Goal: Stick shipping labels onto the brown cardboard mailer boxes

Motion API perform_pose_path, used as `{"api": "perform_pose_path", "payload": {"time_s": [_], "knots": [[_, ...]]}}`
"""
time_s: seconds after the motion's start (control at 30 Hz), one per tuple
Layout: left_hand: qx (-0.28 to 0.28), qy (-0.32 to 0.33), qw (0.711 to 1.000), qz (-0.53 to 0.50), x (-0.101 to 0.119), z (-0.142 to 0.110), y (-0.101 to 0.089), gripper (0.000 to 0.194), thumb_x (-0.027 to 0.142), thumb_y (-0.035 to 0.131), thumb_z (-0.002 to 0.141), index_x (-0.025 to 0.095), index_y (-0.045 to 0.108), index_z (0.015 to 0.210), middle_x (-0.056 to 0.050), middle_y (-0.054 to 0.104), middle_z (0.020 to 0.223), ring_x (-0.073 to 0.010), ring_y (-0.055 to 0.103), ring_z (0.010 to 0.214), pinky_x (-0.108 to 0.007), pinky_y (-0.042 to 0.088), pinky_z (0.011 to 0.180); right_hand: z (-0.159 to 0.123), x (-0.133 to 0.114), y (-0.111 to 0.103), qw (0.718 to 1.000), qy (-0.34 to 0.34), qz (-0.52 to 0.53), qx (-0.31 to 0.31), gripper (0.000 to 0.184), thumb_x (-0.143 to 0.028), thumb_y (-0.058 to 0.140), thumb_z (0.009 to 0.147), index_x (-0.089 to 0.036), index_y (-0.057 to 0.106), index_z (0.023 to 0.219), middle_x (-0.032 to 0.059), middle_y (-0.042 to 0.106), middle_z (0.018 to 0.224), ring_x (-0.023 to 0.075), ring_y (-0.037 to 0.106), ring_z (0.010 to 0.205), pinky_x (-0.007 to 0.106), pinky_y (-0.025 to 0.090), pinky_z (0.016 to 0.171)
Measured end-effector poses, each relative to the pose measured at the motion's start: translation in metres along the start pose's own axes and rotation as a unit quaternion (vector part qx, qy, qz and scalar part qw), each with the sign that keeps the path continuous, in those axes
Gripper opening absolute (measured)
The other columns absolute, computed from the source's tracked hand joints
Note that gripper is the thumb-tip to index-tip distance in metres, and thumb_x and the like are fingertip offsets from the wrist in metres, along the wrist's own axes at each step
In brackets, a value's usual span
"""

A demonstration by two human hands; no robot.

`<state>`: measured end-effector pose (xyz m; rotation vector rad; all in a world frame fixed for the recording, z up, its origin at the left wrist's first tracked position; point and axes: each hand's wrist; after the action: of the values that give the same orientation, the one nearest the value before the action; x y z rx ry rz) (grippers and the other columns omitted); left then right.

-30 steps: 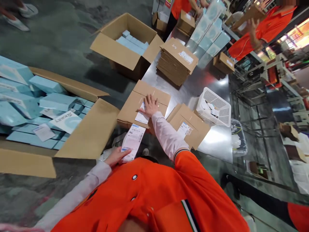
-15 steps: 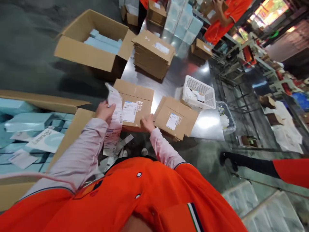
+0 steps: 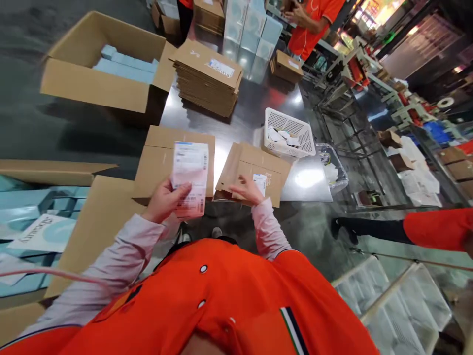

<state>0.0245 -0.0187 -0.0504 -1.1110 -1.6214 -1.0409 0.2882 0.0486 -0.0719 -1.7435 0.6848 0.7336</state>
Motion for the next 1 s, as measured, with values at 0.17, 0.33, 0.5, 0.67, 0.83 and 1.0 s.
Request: {"api": "perform_pose_path", "payload": {"time_s": [0.17,0.33,0.5,0.67,0.83,1.0], "knots": [[-0.118,-0.050,0.990,0.055,-0.011,-0.011,-0.014,0.061,0.051,0.095,0.042,0.015,0.076,0.088,-0.009,0.075,0.086,-0.0240,0.069,0.080,-0.031,0.058,0.073,-0.020,-0.054,0.102,0.939,-0.108,0.316,-0.086,0.055,-0.061,0.072,0.077,-0.017,0.069,0.110,0.0086,0.073,0.114,0.0219,0.069,0.106,0.035,0.056,0.097],[0.031,-0.033,0.998,-0.048,-0.015,-0.009,-0.031,0.063,0.052,0.094,0.039,0.012,0.075,0.085,-0.010,0.075,0.084,-0.0226,0.068,0.076,-0.031,0.056,0.072,-0.018,-0.066,0.110,0.951,-0.124,0.244,-0.143,0.055,-0.050,0.086,0.065,-0.016,0.072,0.106,0.0078,0.076,0.104,0.0238,0.071,0.096,0.038,0.058,0.091],[0.155,-0.002,0.988,-0.028,-0.039,-0.014,-0.024,0.048,0.052,0.086,0.047,0.013,0.063,0.063,-0.001,0.061,0.060,-0.0121,0.051,0.057,-0.023,0.042,0.055,0.005,-0.084,0.099,0.969,-0.184,0.117,-0.113,0.023,-0.036,0.075,0.081,-0.016,0.078,0.092,0.0064,0.077,0.088,0.0217,0.072,0.083,0.034,0.058,0.083],[0.224,-0.013,0.974,-0.033,-0.064,-0.002,-0.023,0.049,0.055,0.081,0.055,0.017,0.051,0.064,0.003,0.052,0.057,-0.0104,0.046,0.053,-0.021,0.036,0.050,0.030,-0.087,0.122,0.971,-0.215,0.043,-0.100,0.016,-0.034,0.071,0.087,-0.021,0.081,0.090,0.0042,0.077,0.093,0.0205,0.072,0.088,0.032,0.057,0.084],[0.042,-0.155,0.982,-0.104,-0.084,0.010,-0.045,0.065,0.044,0.093,0.037,0.012,0.070,0.090,-0.011,0.074,0.090,-0.0235,0.068,0.077,-0.032,0.055,0.070,0.106,-0.093,0.150,0.971,-0.211,-0.112,-0.015,0.018,-0.029,0.069,0.089,-0.019,0.081,0.096,0.0086,0.065,0.132,0.0198,0.061,0.119,0.031,0.048,0.106],[0.056,-0.217,0.973,-0.053,-0.119,-0.035,-0.068,0.064,0.047,0.093,0.038,0.013,0.075,0.088,-0.018,0.076,0.101,-0.0372,0.070,0.101,-0.044,0.058,0.087,0.160,-0.105,0.166,0.951,-0.146,-0.267,0.059,0.073,-0.048,0.068,0.088,-0.018,0.047,0.150,0.0165,0.028,0.163,0.0330,0.032,0.147,0.051,0.034,0.116]]}}
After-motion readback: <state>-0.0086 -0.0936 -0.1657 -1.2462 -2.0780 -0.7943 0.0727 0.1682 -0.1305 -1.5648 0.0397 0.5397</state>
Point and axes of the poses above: each hand's wrist, its own z-axis towards the middle knuckle, its own y-axis out of the palm, x = y × z
